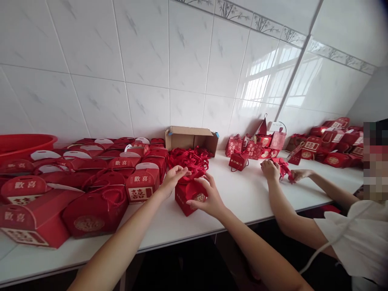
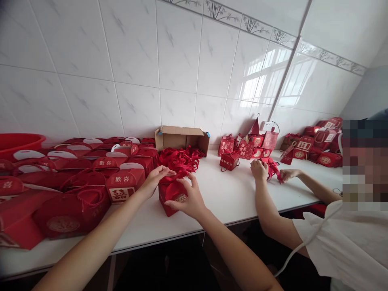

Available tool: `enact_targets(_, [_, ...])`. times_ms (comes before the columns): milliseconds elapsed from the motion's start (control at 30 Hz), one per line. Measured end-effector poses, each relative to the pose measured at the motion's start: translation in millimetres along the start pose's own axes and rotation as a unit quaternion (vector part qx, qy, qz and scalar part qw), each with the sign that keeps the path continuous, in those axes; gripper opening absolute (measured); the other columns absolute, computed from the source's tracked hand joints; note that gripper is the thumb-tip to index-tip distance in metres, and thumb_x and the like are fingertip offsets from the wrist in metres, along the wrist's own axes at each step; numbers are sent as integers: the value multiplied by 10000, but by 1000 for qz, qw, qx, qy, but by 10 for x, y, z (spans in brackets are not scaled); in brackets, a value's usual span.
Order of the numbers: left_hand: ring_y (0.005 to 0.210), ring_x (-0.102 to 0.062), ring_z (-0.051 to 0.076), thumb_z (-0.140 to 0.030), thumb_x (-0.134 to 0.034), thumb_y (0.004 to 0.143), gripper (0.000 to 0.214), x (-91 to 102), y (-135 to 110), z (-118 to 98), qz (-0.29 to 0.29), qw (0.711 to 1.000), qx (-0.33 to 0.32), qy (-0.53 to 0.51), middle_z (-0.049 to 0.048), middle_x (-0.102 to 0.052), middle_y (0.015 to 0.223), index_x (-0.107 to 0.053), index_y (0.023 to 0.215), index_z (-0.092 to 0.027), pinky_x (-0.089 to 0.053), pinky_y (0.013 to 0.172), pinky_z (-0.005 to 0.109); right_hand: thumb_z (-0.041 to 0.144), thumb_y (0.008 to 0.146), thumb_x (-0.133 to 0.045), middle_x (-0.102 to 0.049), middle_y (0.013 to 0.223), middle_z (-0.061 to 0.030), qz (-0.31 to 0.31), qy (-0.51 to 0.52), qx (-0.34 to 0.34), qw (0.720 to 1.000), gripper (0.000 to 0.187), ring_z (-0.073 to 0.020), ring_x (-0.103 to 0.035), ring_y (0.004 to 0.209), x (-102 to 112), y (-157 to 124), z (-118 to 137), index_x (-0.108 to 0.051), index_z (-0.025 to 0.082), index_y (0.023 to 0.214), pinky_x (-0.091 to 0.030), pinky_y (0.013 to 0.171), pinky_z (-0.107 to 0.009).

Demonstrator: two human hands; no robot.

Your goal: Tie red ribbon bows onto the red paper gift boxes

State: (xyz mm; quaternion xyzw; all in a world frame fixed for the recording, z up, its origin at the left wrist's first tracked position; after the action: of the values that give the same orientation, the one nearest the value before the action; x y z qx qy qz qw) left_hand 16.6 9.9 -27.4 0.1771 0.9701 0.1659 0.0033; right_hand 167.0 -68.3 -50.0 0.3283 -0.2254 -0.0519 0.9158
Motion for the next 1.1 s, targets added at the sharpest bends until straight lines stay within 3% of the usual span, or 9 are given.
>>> enact_targets(267, [1043, -632, 261, -681, -423, 800, 572, 79, -12, 68, -7, 994, 22, -106, 174, -604, 1219, -485, 1065, -177, -493, 865, 402, 341, 664, -723, -520, 1223, -106, 37, -99, 37, 994, 515, -265, -495, 1157, -108, -88, 25, -568, 235, 1143, -425, 991, -392])
enact_targets(400, [1164, -561, 278, -674, -405, 809, 638, 138, 29, 146, -32, 996, 19, -76, 183, -524, 1330, -463, 1209, -180, -444, 931, 397, 267, 734, -616, -527, 1233, -131, 10, -184, -84, 979, 398, -263, -559, 1069, 320, 177, -417, -576, 201, 1125, -450, 932, -408])
enact_targets(533, [1214, -524, 274, -610, -325, 871, 623, 153, 31, 191, -40, 999, 3, -8, 181, -485, 1372, -391, 1326, -189, -433, 945, 408, 187, 867, -430, -252, 1449, -250, -45, -295, -230, 926, 506, -369, -368, 1288, 778, 288, -945, -376, 136, 1367, -243, 1020, -613])
enact_targets(600, [1175, -553, 269, -564, -338, 886, 571, 138, 26, 185, -47, 998, -17, 42, 174, -517, 1336, -420, 1304, -182, -449, 925, 416, 164, 886, -420, -201, 1474, -269, -17, -336, -274, 901, 488, -399, -267, 1344, 799, 230, -1121, -380, 99, 1369, -195, 1026, -645])
enact_targets(700, [1175, -526, 281, -463, -522, 820, 459, 121, 5, 98, -88, 984, -69, 140, 150, -555, 1268, -515, 1178, -175, -409, 973, 451, 224, 920, -470, -337, 1446, -180, 74, -374, -283, 880, 379, -337, -301, 1342, 638, 131, -1227, -491, 141, 1289, -236, 1066, -573])
enact_targets(833, [1229, -423, 303, -312, -613, 744, 236, 129, -132, -192, -134, 943, -146, 266, 107, -580, 1173, -607, 950, -198, -256, 1084, 488, 343, 913, -542, -448, 1369, -100, 165, -416, -262, 855, 396, -281, -445, 1236, 520, 116, -1163, -499, 178, 1270, -357, 1018, -539])
enact_targets(933, [1215, -407, 332, -307, -575, 783, 213, 239, -321, -437, -162, 897, -165, 376, 123, -569, 1164, -619, 959, -196, -252, 1063, 519, 333, 923, -529, -536, 1255, -96, 235, -433, -249, 834, 311, -227, -549, 1099, 531, 175, -1074, -551, 176, 1192, -464, 927, -447])
enact_targets(1033, [1225, -385, 396, -420, -563, 796, 453, 473, -460, -538, -212, 760, -115, 603, 183, -520, 1246, -566, 1160, -150, -332, 980, 543, 322, 919, -540, -602, 1126, -79, 301, -436, -231, 816, 239, -186, -599, 978, 474, 306, -966, -597, 166, 1091, -508, 850, -384])
enact_targets(1100, [1239, -363, 451, -512, -568, 774, 686, 672, -483, -464, -215, 697, -38, 684, 235, -475, 1303, -456, 1311, -100, -351, 944, 563, 318, 906, -562, -605, 1111, -76, 316, -438, -204, 817, 252, -194, -600, 975, 362, 452, -857, -594, 152, 1092, -509, 845, -401])
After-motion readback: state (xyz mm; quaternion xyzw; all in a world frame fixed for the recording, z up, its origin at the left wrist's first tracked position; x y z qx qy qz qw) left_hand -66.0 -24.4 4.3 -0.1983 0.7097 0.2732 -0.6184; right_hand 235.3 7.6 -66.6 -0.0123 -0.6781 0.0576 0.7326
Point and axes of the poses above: each hand's wrist, its own y-axis towards the middle knuckle, its own x-axis out of the back of the hand, z = x × y, the point moved 5 cm from there along y, towards the middle knuckle
